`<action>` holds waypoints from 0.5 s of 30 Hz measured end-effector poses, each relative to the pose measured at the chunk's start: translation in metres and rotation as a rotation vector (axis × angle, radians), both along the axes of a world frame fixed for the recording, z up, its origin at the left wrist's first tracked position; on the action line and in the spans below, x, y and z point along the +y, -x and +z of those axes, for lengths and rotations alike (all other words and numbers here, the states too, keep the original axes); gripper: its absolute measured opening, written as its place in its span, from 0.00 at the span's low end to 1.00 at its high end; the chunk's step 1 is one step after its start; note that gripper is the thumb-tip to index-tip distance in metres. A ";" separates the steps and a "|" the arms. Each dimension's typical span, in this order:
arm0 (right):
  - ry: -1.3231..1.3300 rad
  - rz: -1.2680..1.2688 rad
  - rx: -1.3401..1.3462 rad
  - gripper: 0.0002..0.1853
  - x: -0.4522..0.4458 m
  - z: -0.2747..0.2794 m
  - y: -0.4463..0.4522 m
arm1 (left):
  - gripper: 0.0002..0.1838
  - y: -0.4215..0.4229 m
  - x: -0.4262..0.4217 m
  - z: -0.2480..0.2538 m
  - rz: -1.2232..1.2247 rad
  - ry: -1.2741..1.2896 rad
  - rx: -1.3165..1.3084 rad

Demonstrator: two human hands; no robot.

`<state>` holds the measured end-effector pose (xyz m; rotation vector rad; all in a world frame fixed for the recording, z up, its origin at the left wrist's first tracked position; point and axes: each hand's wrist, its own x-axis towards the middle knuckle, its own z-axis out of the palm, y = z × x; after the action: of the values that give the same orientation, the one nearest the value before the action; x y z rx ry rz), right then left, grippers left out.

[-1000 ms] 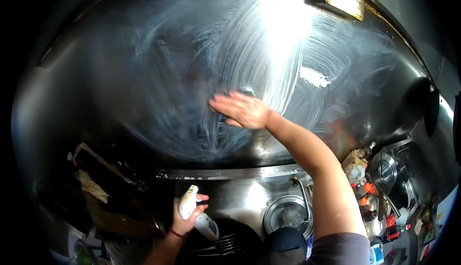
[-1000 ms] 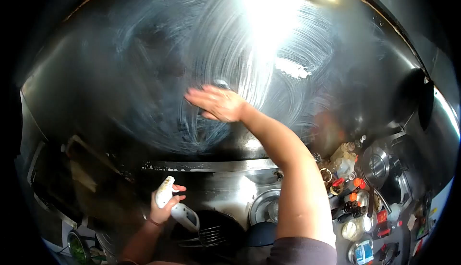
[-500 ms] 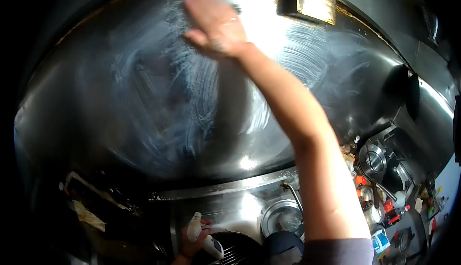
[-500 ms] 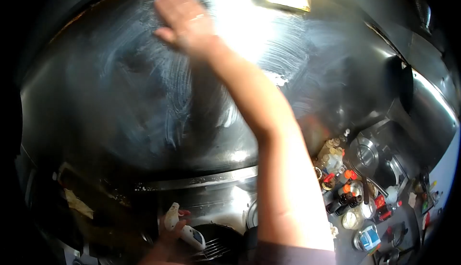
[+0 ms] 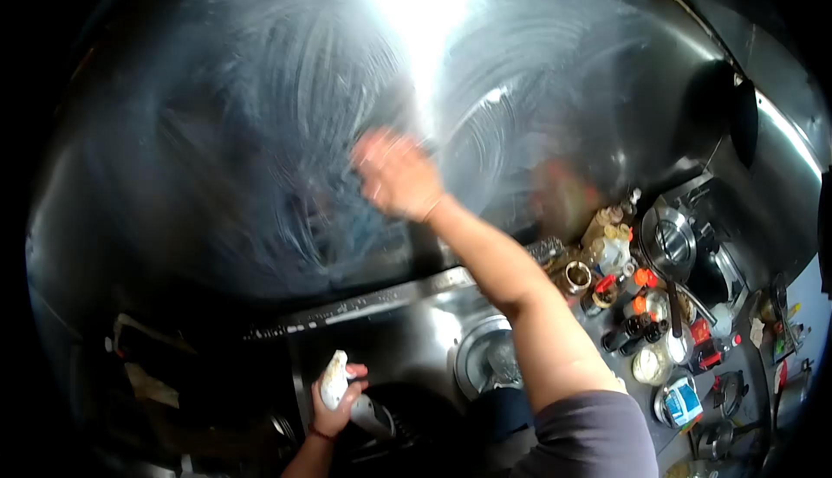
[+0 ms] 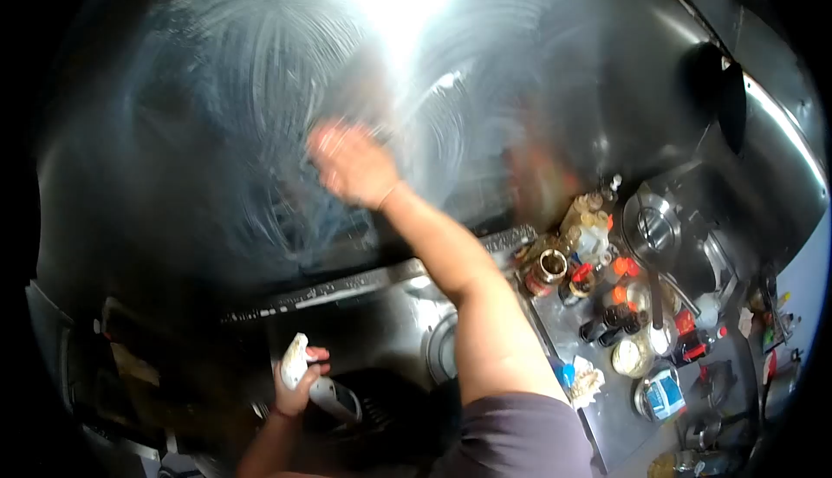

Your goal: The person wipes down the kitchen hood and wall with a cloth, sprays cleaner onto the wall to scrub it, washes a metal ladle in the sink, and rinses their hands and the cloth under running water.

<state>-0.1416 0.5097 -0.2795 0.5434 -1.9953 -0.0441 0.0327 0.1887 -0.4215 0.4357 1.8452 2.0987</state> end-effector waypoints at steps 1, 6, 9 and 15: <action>-0.228 0.158 -0.381 0.29 -0.007 -0.045 0.010 | 0.13 0.001 0.005 -0.002 -0.003 -0.001 0.028; -0.373 0.014 -0.094 0.30 0.102 -0.005 -0.013 | 0.15 -0.005 0.009 0.025 -0.021 -0.044 0.137; 0.374 -0.360 0.036 0.32 0.179 0.050 -0.025 | 0.17 -0.007 0.002 0.032 0.012 -0.046 0.145; 0.346 -0.650 -0.262 0.37 0.017 -0.041 -0.012 | 0.18 0.018 0.040 0.074 0.034 0.075 0.140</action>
<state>-0.1300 0.5266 -0.3206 -0.3487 -2.2945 -0.0258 0.0149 0.2286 -0.3473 0.5491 2.0159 2.0597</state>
